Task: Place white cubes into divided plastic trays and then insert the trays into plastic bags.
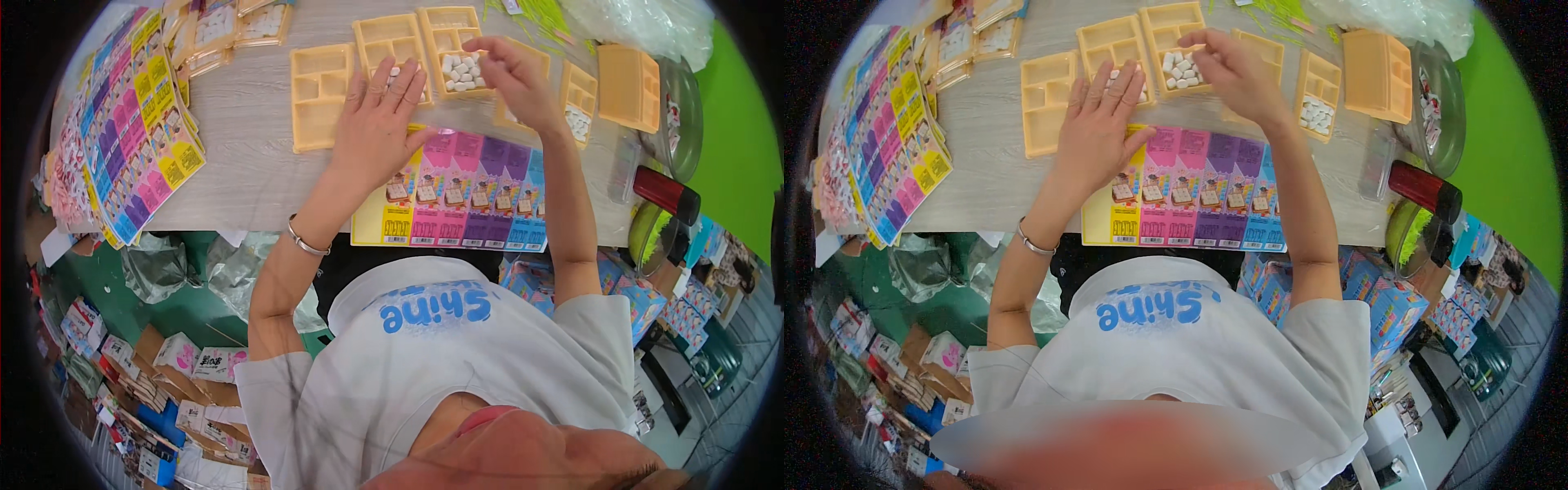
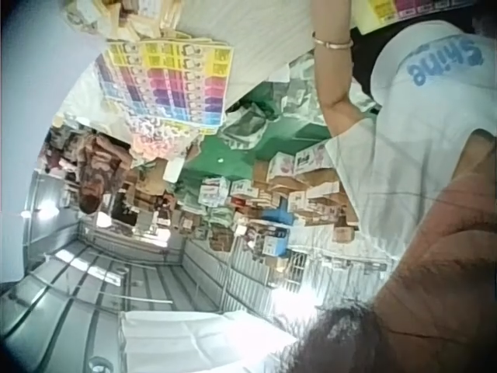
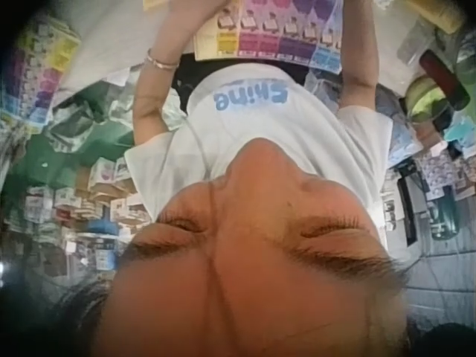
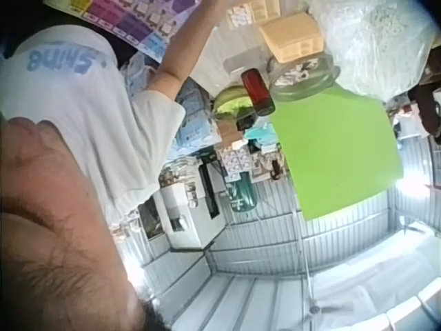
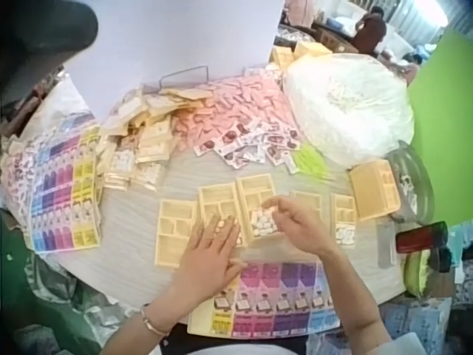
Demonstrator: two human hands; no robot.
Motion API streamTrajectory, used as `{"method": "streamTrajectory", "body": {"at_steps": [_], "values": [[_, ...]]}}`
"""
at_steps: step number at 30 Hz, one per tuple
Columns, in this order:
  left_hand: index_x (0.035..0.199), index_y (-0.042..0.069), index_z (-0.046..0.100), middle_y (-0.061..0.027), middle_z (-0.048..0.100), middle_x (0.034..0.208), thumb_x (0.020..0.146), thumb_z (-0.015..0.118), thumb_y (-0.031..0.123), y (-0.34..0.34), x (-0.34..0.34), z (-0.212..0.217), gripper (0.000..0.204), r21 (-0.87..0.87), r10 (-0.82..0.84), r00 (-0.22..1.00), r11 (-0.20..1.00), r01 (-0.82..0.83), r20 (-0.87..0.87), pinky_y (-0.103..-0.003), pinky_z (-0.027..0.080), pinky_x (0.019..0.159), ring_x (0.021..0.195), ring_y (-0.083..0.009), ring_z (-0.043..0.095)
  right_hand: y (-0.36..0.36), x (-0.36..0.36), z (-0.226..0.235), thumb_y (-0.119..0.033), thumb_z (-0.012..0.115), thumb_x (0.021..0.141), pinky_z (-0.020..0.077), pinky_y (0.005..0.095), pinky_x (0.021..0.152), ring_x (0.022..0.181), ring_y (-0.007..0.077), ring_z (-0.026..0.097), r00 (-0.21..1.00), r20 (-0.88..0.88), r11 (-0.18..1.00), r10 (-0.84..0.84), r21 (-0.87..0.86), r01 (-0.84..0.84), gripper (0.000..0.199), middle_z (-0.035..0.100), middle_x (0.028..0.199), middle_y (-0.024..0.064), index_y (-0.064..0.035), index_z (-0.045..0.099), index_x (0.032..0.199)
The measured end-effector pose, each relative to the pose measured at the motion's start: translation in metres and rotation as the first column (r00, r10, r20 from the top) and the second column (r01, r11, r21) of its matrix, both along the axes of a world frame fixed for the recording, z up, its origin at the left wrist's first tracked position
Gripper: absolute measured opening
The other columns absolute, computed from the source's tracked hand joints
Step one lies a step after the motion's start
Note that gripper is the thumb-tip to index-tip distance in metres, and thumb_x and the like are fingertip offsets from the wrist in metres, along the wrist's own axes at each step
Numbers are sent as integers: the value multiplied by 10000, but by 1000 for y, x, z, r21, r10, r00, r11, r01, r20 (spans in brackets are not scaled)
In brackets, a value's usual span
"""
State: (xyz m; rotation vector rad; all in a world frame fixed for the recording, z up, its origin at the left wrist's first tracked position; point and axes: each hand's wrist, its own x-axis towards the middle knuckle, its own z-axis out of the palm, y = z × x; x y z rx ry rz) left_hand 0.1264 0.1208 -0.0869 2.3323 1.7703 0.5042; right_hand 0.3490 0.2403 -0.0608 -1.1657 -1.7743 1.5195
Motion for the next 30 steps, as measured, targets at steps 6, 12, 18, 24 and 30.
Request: {"method": "streamTrajectory", "body": {"at_steps": [6, 12, 18, 24, 30], "values": [[1559, 113, 399, -38, 345, 1640, 893, 630, 594, 7, -11, 5, 853, -44, -140, 985, 990, 136, -99, -519, 195, 1245, 1524, -245, 280, 6, -11, 0, -194, 652, 986, 477, 330, 650, 684, 190, 582, 894, 443, 860, 73, 426, -282, 186, 627, 784, 69, -102, 611, 1143], [1458, 66, 523, -71, 488, 1535, 895, 695, 484, 3, -19, 7, 721, 21, 52, 998, 998, -52, -28, -567, 200, 1220, 1481, -257, 359, 8, -26, 4, -259, 702, 958, 497, 365, 634, 705, 242, 659, 893, 438, 879, 105, 379, -289, 202, 697, 823, 87, -100, 654, 1073], [1372, 70, 599, -49, 559, 1457, 895, 720, 402, 10, -21, -1, 594, 123, 224, 974, 967, -225, 17, -642, 169, 1192, 1416, -281, 445, 1, -57, -10, -303, 737, 913, 513, 372, 607, 688, 250, 676, 901, 427, 676, 80, 641, -364, 220, 703, 798, 59, -153, 705, 1071], [1366, 87, 608, -21, 568, 1446, 940, 678, 304, 8, -20, -5, 483, 104, 180, 983, 978, -183, 36, -606, 177, 1207, 1427, -249, 434, -6, -48, -11, -261, 725, 912, 530, 370, 621, 715, 268, 689, 897, 442, 687, 21, 645, -334, 153, 710, 832, 75, -154, 747, 1020], [1459, 136, 533, -11, 521, 1514, 971, 630, 315, 6, -13, 0, 528, 68, 100, 994, 992, -103, 43, -589, 171, 1224, 1478, -240, 373, -2, -22, -1, -189, 657, 977, 482, 294, 576, 606, 151, 584, 991, 78, 878, -112, 475, 62, 138, 671, 788, 5, -76, 730, 1009]]}}
